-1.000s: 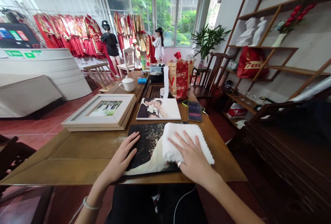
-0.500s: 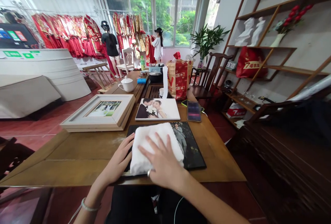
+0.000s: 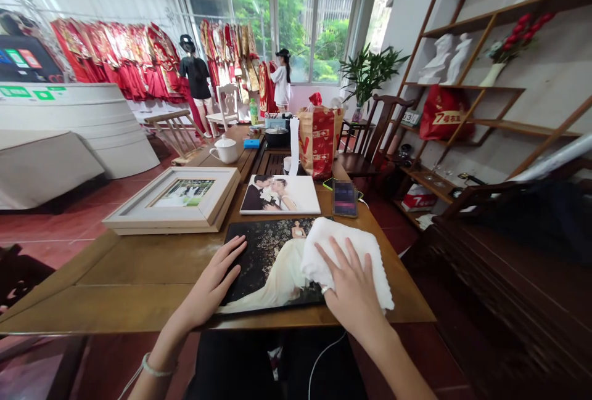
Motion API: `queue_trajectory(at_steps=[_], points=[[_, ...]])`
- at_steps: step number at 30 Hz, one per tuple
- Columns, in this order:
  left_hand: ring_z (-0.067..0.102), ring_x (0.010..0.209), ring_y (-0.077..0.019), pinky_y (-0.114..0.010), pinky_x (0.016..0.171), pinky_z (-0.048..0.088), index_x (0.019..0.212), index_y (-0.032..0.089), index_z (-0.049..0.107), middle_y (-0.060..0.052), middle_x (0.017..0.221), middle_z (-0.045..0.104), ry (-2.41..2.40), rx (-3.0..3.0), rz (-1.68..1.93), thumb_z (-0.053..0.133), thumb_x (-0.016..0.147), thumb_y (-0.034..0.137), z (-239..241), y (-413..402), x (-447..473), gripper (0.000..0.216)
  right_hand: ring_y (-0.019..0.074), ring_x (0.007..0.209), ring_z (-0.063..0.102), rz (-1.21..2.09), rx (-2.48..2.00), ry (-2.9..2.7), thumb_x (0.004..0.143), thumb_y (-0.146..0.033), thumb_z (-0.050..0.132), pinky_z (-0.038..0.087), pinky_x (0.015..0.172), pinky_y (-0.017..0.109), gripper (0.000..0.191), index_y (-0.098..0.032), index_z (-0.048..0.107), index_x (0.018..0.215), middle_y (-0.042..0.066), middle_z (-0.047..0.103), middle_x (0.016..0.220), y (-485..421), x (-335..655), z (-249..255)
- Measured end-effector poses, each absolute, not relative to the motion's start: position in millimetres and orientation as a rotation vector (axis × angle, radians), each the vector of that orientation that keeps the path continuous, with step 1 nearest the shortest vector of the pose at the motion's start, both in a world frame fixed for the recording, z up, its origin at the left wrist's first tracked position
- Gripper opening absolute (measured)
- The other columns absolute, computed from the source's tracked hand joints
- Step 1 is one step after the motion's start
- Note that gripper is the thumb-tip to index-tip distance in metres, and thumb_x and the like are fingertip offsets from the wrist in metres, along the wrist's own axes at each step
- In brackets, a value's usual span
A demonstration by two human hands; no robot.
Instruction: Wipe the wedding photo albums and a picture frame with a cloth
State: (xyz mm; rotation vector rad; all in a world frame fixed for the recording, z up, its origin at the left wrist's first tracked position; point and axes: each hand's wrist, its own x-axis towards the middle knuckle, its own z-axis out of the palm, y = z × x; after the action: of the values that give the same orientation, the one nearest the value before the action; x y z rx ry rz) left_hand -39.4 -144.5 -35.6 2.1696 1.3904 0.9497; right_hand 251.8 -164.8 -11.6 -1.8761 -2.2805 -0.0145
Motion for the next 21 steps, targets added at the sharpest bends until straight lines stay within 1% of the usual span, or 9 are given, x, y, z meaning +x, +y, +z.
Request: queue_trajectory(at_steps=[2, 4, 8, 10, 12, 15, 18, 21], points=[[0.027, 0.142, -0.0237, -0.049, 0.116, 0.022, 0.141, 0.026, 0.042, -0.006, 0.152, 0.036, 1.389, 2.173, 0.961, 0.037, 0.097, 0.028, -35.9, -144.6, -39.5, 0.044, 0.0365, 0.142, 0.011, -0.02, -1.906, -2.273, 0.072, -0.009, 0.048, 0.012, 0.107, 0.069, 0.079, -0.031, 0.031, 0.146, 0.003, 0.024, 0.155, -164.3, 228.9, -9.6], [0.028, 0.142, -0.0238, -0.049, 0.116, 0.022, 0.14, 0.026, 0.043, -0.006, 0.152, 0.037, 1.394, 2.171, 0.963, 0.037, 0.097, 0.028, -36.1, -144.3, -39.4, 0.044, 0.0373, 0.142, 0.004, 0.038, -1.811, -2.35, 0.067, -0.01, 0.052, 0.004, 0.107, 0.069, 0.087, -0.032, 0.027, 0.147, 0.002, 0.019, 0.157, -173.3, 202.2, -7.9], [0.028, 0.141, -0.0246, -0.049, 0.116, 0.024, 0.14, 0.024, 0.044, -0.008, 0.151, 0.037, 1.383, 2.171, 0.956, 0.037, 0.097, 0.027, -35.9, -143.2, -38.7, 0.044, 0.0354, 0.142, -0.009, 0.31, -1.414, -2.551, 0.062, -0.012, 0.054, -0.008, 0.107, 0.067, 0.098, -0.037, 0.016, 0.149, -0.002, 0.003, 0.159, -203.9, 168.3, -5.9], [0.028, 0.141, -0.0247, -0.049, 0.115, 0.025, 0.14, 0.023, 0.043, -0.009, 0.151, 0.037, 1.37, 2.176, 0.951, 0.036, 0.097, 0.026, -36.0, -142.7, -38.7, 0.044, 0.0362, 0.142, -0.009, 0.454, -1.3, -2.62, 0.059, -0.013, 0.053, -0.01, 0.106, 0.068, 0.101, -0.038, 0.016, 0.149, -0.002, 0.0, 0.158, -214.3, 169.1, -3.3], [0.027, 0.142, -0.0245, -0.049, 0.116, 0.023, 0.14, 0.023, 0.043, -0.009, 0.151, 0.037, 1.375, 2.174, 0.946, 0.036, 0.097, 0.026, -36.5, -142.6, -39.0, 0.044, 0.0343, 0.143, -0.006, 0.533, -1.292, -2.65, 0.055, -0.012, 0.05, -0.009, 0.107, 0.066, 0.102, -0.039, 0.019, 0.148, -0.005, 0.003, 0.158, -217.7, 180.1, 0.3], [0.027, 0.142, -0.0236, -0.048, 0.117, 0.021, 0.14, 0.023, 0.043, -0.008, 0.151, 0.036, 1.398, 2.159, 0.94, 0.036, 0.097, 0.027, -37.4, -143.3, -39.6, 0.044, 0.0278, 0.144, 0.001, 0.452, -1.436, -2.586, 0.053, -0.009, 0.044, -0.002, 0.111, 0.062, 0.101, -0.042, 0.022, 0.147, -0.009, 0.011, 0.157, -210.7, 206.6, 2.8], [0.026, 0.142, -0.0229, -0.048, 0.117, 0.021, 0.141, 0.024, 0.042, -0.007, 0.152, 0.035, 1.402, 2.15, 0.936, 0.036, 0.097, 0.028, -37.5, -144.3, -39.8, 0.044, 0.0254, 0.144, 0.005, 0.256, -1.646, -2.463, 0.059, -0.007, 0.043, 0.004, 0.113, 0.06, 0.095, -0.041, 0.025, 0.146, -0.01, 0.018, 0.156, -193.4, 232.9, -0.2], [0.026, 0.142, -0.0227, -0.048, 0.117, 0.021, 0.141, 0.024, 0.042, -0.007, 0.152, 0.036, 1.394, 2.153, 0.94, 0.036, 0.097, 0.028, -36.6, -144.9, -39.5, 0.044, 0.0281, 0.144, 0.009, 0.147, -1.844, -2.351, 0.07, -0.008, 0.043, 0.011, 0.111, 0.062, 0.082, -0.037, 0.029, 0.146, -0.006, 0.022, 0.155, -167.7, 246.2, -1.3]])
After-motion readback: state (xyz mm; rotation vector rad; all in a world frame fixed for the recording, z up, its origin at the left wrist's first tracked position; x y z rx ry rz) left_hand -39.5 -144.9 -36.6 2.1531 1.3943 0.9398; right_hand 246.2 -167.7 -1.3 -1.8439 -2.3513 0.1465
